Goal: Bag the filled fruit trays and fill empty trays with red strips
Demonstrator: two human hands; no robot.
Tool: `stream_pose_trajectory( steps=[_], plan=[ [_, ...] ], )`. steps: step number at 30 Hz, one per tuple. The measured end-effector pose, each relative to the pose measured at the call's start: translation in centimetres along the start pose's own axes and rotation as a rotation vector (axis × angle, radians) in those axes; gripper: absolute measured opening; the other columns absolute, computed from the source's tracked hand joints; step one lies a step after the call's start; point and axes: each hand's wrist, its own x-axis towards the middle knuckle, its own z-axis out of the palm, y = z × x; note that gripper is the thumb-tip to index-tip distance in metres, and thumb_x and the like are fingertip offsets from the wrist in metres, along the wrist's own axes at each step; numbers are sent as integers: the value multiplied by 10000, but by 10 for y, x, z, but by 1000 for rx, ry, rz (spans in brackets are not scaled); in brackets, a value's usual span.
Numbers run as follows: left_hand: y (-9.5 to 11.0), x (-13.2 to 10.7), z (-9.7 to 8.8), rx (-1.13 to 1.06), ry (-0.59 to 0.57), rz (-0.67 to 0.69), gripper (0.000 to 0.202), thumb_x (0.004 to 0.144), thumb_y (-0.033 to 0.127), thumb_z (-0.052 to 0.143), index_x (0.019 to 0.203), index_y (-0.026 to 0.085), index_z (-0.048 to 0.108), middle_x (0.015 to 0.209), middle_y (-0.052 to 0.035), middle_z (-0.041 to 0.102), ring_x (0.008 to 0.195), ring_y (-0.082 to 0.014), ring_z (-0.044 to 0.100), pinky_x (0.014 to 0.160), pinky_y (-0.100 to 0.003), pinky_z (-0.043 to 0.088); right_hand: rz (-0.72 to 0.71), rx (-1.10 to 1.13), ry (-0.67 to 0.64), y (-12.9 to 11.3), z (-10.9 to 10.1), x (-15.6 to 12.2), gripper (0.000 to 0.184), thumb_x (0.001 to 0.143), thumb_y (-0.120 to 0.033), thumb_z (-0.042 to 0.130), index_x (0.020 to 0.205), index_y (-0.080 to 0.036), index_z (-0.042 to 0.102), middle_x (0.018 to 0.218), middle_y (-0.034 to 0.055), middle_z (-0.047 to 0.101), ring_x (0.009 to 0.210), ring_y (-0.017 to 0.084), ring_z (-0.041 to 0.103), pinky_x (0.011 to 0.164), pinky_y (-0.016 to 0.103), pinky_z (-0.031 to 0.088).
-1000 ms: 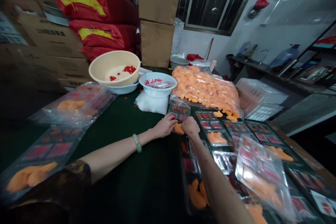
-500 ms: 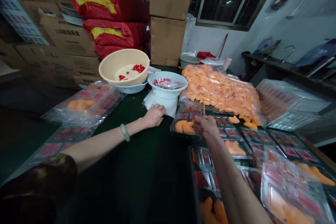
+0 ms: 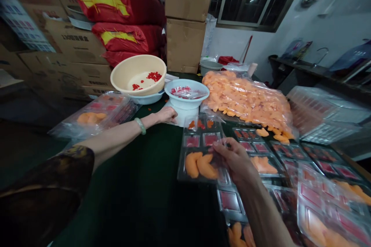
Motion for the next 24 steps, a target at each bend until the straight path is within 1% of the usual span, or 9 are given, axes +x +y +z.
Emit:
stream_pose_trajectory(
  steps=[2, 4, 6, 8, 10, 12, 15, 17, 24],
  plan=[
    [-8, 4, 0, -62, -21, -2, 405, 763, 450, 548, 497, 154, 479, 457, 19, 438, 463, -93, 389, 462, -228, 253, 48, 3, -67, 9, 0, -12, 379, 491, -336, 823, 683, -194, 528, 597, 9, 636, 496, 147, 586, 408, 243, 483],
    [-12, 6, 0, -112, -40, -1, 494, 838, 494, 410, 488, 150, 472, 429, 21, 428, 417, -79, 357, 449, -222, 254, 95, 16, -138, 18, 0, -22, 385, 522, -365, 812, 703, -193, 519, 606, 4, 636, 489, 133, 580, 400, 221, 468],
    [-13, 6, -1, -133, -41, 2, 499, 863, 460, 366, 491, 148, 481, 424, 15, 442, 402, -79, 354, 449, -224, 260, 132, 35, -212, 27, 2, -27, 361, 578, -370, 786, 724, -192, 508, 617, 0, 638, 487, 117, 574, 405, 205, 463],
    [-10, 5, -4, -123, -5, 4, 415, 856, 373, 402, 528, 144, 512, 458, 3, 478, 428, -91, 378, 465, -230, 264, 159, 68, -268, 34, 6, -27, 351, 602, -352, 775, 746, -191, 498, 617, -10, 635, 482, 104, 567, 416, 197, 468],
    [-1, 3, -7, -91, 43, 14, 315, 838, 283, 431, 584, 139, 548, 511, -15, 517, 475, -109, 414, 492, -237, 273, 179, 97, -318, 39, 14, -24, 362, 604, -331, 774, 776, -192, 487, 604, -22, 628, 469, 99, 560, 416, 199, 476],
    [14, -4, -10, -54, 65, 56, 263, 829, 236, 443, 620, 137, 569, 552, -32, 546, 519, -126, 449, 520, -244, 285, 193, 116, -383, 43, 25, -21, 375, 610, -322, 766, 810, -192, 477, 600, -23, 630, 468, 107, 567, 409, 206, 479],
    [42, -23, -12, -15, 32, 172, 233, 828, 226, 477, 629, 150, 572, 575, -34, 565, 551, -133, 484, 537, -244, 295, 223, 138, -472, 51, 38, -25, 380, 622, -313, 755, 833, -187, 464, 611, -13, 640, 468, 114, 578, 403, 205, 472],
    [60, -42, -12, -5, 0, 243, 224, 834, 232, 493, 635, 161, 567, 584, -25, 572, 553, -125, 496, 532, -235, 298, 248, 144, -492, 59, 40, -33, 379, 626, -311, 751, 835, -183, 462, 618, -9, 643, 469, 118, 583, 400, 205, 467],
    [102, -117, -22, 18, -61, 364, 236, 868, 260, 469, 663, 175, 550, 626, -17, 596, 575, -109, 534, 540, -214, 319, 291, 140, -418, 89, 19, -82, 355, 648, -319, 734, 834, -189, 461, 621, -17, 639, 465, 115, 578, 402, 210, 471]
  ],
)
